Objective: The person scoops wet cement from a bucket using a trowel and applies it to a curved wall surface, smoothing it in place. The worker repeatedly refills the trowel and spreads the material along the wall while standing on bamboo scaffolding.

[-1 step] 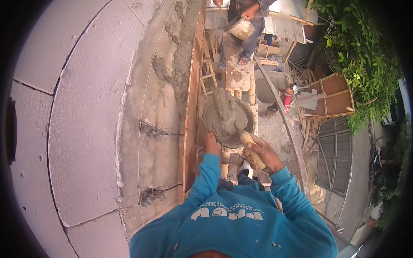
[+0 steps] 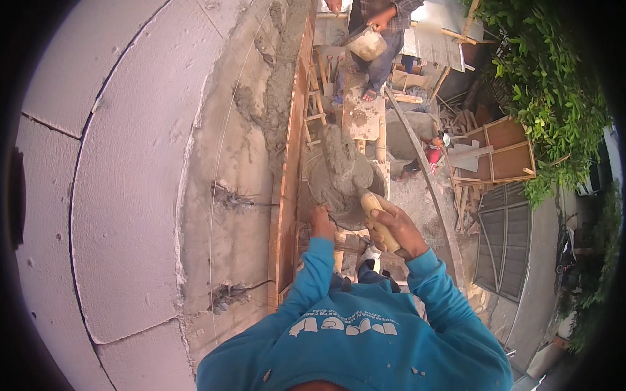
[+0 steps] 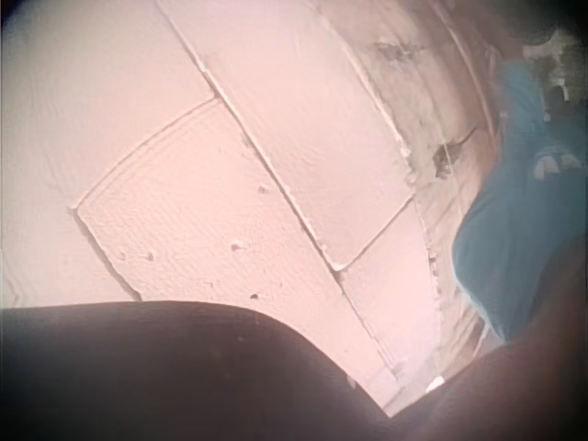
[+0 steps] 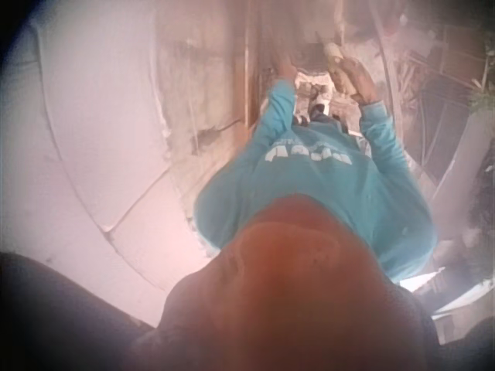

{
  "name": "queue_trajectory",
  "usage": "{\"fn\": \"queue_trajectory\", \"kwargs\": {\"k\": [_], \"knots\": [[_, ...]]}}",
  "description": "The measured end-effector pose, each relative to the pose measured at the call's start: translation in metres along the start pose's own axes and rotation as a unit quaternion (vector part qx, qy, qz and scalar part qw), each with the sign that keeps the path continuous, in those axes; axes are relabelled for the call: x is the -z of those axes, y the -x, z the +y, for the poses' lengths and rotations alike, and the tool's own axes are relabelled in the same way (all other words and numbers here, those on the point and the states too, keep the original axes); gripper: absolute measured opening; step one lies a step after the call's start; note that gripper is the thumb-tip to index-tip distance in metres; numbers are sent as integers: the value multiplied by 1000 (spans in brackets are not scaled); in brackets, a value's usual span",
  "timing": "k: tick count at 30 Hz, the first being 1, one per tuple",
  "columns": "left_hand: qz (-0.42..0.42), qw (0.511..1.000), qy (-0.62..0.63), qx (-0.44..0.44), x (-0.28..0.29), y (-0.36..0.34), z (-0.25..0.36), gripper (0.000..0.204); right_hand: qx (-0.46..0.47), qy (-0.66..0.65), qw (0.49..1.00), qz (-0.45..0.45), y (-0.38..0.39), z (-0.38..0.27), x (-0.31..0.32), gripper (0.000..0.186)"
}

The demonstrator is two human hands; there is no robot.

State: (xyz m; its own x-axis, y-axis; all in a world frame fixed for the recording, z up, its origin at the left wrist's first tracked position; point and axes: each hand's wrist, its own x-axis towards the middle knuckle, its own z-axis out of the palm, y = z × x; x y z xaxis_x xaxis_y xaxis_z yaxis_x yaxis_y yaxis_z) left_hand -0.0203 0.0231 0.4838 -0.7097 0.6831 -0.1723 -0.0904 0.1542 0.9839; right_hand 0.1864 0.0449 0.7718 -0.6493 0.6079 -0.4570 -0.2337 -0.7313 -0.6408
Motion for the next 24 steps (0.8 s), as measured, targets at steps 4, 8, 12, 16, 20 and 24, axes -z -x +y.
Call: {"fn": "queue_trajectory", "kwargs": {"k": [4,8,12,16,20,24], "knots": [[34,981,82,175,1,49,37,13,145,41,988,34,-93,-50,-60,60],[92,931,265,235,3,76,42,26,361,242,884,173,-276,-81,-117,51],[41,940,240,241,-8,93,59,38,315,461,763,325,-429,-162,-83,55],[50,942,240,227,13,102,68,44,353,453,777,257,-434,-160,-68,56],[63,940,254,219,22,103,62,43,271,418,858,126,-402,-158,-44,61],[56,940,269,202,18,101,45,41,322,583,728,161,-387,-178,-27,55]]}}
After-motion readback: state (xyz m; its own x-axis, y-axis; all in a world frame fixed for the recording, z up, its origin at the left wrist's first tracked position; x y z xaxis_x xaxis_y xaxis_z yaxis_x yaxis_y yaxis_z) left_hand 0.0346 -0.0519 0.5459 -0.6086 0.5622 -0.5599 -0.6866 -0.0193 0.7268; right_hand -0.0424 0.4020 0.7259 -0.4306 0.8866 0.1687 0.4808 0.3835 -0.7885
